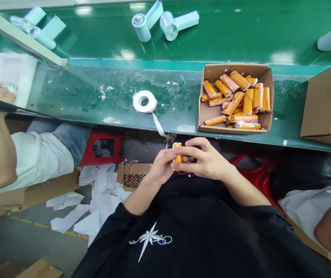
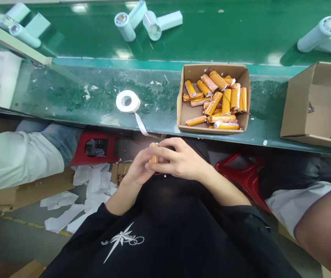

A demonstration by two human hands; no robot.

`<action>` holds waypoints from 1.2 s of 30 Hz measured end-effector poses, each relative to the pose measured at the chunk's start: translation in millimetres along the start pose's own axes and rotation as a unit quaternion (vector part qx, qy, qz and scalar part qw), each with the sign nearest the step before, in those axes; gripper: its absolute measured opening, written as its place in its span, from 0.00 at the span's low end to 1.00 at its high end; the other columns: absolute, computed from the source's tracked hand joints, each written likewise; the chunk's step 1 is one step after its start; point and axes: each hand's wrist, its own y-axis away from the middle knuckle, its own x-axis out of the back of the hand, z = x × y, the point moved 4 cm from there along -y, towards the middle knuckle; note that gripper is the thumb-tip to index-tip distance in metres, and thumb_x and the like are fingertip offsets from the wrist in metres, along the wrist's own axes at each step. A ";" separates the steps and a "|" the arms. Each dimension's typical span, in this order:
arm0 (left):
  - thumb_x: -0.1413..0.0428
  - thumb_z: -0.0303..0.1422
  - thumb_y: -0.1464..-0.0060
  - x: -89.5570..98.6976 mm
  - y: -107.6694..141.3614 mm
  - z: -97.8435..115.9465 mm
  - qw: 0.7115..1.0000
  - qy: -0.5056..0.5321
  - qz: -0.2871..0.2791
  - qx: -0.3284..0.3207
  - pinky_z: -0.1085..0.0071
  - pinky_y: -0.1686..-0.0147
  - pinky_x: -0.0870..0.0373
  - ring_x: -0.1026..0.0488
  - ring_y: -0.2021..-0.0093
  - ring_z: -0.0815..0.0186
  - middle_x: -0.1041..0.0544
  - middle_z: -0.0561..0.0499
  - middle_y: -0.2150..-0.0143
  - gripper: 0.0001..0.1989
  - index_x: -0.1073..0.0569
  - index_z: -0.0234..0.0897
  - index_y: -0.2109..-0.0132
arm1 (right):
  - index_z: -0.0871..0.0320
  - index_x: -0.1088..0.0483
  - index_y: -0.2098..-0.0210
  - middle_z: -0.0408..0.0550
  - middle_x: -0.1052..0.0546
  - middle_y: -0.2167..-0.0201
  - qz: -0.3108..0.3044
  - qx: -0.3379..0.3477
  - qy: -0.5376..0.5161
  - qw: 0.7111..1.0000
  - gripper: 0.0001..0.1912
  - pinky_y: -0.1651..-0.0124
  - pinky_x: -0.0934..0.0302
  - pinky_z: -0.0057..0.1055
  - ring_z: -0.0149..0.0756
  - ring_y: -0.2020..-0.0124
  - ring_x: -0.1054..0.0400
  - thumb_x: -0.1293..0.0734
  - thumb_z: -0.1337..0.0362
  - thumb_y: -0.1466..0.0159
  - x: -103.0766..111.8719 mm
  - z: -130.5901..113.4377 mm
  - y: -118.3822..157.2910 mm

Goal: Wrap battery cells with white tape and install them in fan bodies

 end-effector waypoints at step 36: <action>0.36 0.41 0.41 -56.9 -365.9 266.3 0.472 -0.874 0.045 -0.111 0.55 0.46 0.28 0.25 0.44 0.46 0.22 0.41 0.44 0.23 0.27 0.43 0.40 | 0.50 0.15 0.56 0.46 0.14 0.66 0.293 -0.329 0.050 0.896 0.14 0.71 0.24 0.25 0.37 0.75 0.20 0.19 0.55 0.40 152.6 101.0 64.1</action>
